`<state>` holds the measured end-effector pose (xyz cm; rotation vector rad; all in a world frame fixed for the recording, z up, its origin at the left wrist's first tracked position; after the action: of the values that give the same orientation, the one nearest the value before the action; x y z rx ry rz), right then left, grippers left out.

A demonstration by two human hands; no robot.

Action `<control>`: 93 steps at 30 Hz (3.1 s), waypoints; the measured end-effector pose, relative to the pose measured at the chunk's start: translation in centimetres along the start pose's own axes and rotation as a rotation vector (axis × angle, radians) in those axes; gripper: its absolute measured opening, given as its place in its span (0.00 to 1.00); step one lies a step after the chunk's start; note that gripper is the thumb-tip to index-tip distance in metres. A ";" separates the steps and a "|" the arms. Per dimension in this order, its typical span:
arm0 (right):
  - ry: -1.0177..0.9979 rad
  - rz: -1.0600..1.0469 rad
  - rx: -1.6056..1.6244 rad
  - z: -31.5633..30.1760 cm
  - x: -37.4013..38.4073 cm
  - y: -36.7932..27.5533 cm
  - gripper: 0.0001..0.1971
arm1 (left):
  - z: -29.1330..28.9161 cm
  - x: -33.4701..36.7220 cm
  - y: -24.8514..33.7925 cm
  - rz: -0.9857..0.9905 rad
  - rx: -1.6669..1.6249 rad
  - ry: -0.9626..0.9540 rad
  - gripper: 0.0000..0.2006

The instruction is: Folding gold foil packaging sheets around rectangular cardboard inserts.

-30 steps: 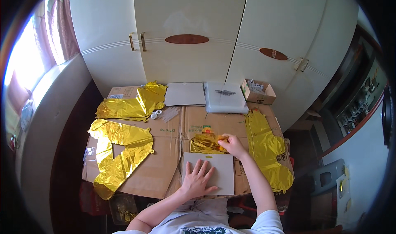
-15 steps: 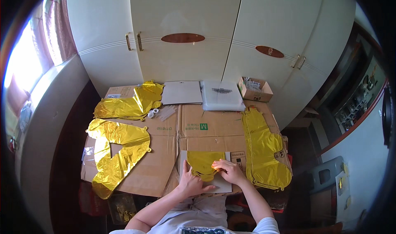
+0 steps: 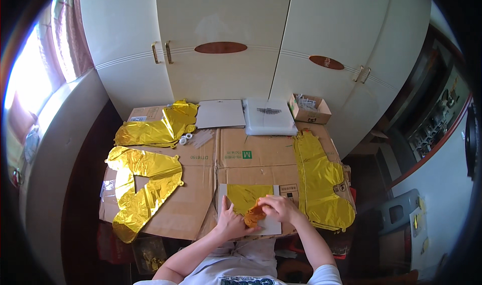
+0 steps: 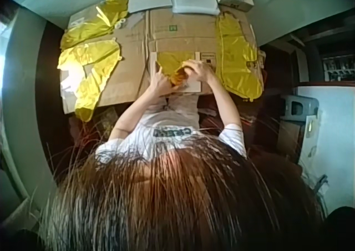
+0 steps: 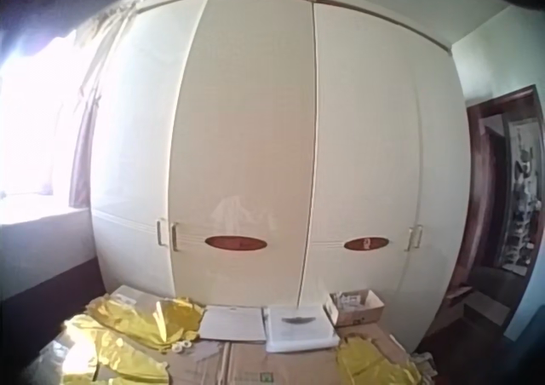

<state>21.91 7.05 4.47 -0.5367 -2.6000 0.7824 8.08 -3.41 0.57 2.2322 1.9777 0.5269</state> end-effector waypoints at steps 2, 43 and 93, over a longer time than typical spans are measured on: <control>0.019 0.118 -0.010 0.0 1.3 0.0 0.10 | -0.2 0.1 0.2 0.007 0.038 -0.044 0.39; 0.003 -0.161 -0.303 4.8 3.2 1.9 0.23 | -2.3 4.9 -3.3 0.026 0.018 -0.002 0.35; -0.205 -0.065 -0.510 2.3 0.3 1.5 0.49 | -4.6 -1.8 0.2 0.562 0.145 0.107 0.12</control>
<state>21.00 7.26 1.86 -0.5259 -2.9991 0.1468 6.60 -5.83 4.64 2.9157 1.4436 0.5767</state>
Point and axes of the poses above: each hand's wrist, its own x-axis towards the middle knuckle, its own z-axis out of the palm, y = z × x, the point moved 5 cm from there along x, towards the middle knuckle, and after that the axes turned 4 degrees about -z, right-handed, at the moved point
